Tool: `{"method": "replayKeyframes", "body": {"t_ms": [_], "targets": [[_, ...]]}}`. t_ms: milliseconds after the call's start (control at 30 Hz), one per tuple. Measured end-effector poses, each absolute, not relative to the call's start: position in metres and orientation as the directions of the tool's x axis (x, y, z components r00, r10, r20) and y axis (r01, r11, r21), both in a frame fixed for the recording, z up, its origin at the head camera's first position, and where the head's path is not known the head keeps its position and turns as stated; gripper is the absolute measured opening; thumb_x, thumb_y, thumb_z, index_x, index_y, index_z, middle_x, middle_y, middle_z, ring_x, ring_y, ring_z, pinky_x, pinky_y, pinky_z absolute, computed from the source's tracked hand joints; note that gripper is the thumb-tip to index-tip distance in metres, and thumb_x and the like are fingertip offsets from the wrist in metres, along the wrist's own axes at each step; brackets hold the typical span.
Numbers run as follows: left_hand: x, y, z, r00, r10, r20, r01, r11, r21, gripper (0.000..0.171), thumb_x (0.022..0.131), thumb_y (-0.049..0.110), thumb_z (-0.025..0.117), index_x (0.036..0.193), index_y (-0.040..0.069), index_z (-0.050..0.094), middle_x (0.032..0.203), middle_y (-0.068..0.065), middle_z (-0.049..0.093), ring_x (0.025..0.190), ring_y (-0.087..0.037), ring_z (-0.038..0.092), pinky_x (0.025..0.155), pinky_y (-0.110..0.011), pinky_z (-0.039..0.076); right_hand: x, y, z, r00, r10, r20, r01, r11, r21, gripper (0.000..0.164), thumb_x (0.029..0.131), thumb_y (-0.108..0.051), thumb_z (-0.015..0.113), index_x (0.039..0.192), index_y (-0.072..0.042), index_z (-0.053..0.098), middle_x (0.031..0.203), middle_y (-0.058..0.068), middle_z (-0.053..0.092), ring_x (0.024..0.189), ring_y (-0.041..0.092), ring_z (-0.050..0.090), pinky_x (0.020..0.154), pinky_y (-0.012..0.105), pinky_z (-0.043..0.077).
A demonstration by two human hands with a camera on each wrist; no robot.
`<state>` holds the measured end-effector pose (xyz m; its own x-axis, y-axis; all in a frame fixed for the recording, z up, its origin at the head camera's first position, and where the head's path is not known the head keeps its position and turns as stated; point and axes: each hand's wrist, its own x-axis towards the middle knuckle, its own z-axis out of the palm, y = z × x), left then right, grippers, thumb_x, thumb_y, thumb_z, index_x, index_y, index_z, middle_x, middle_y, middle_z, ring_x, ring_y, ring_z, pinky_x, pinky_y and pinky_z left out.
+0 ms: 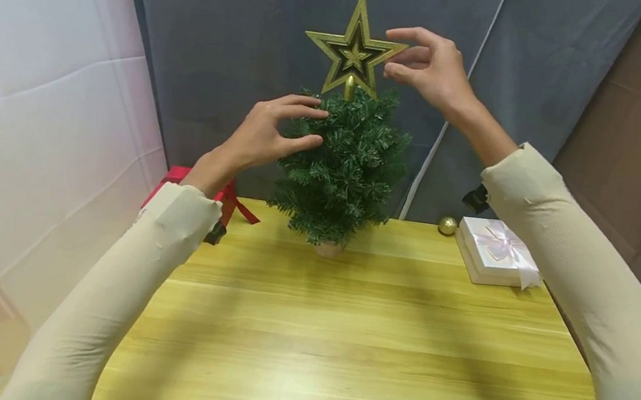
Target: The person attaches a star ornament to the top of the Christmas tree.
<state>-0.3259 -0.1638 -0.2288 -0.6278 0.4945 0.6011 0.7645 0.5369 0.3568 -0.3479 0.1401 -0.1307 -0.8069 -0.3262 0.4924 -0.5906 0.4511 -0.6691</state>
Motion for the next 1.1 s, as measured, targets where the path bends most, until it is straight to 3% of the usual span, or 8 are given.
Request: {"method": "replayKeyframes", "body": {"t_ms": [600,900,1100], "targets": [[-0.329,-0.173,-0.228,-0.634,0.493,0.596,0.755,0.561,0.339,0.051,0.095,0.034,0.079,0.143,0.024,0.066,0.152,0.0,0.055,0.143,-0.024,0.048,0.118,-0.052,0.036,-0.338,0.172,-0.157,-0.817,-0.29,0.499,-0.576,0.351,-0.738,0.053,0.095,-0.008,0.076,0.146,-0.016,0.061,0.118,0.013,0.076,0.095,0.008,0.074,0.091,0.026,0.057],[-0.324,-0.181,-0.226,-0.601,0.469,0.648,0.771,0.555,0.313,0.051,0.094,0.033,0.08,0.142,0.021,0.067,0.149,0.0,0.059,0.14,-0.021,0.052,0.117,-0.049,0.039,-0.327,0.183,-0.177,-0.813,-0.314,0.491,-0.58,0.352,-0.734,0.051,0.093,-0.009,0.079,0.142,-0.015,0.064,0.109,0.0,0.078,0.097,0.009,0.074,0.089,0.023,0.057],[-0.319,-0.192,-0.227,-0.579,0.445,0.683,0.779,0.551,0.301,0.049,0.092,0.028,0.082,0.139,0.021,0.069,0.147,0.0,0.06,0.14,-0.02,0.052,0.117,-0.047,0.04,-0.32,0.188,-0.19,-0.805,-0.339,0.486,-0.59,0.377,-0.714,0.048,0.095,-0.009,0.077,0.141,-0.013,0.064,0.112,0.003,0.078,0.099,0.009,0.074,0.088,0.023,0.058]]}}
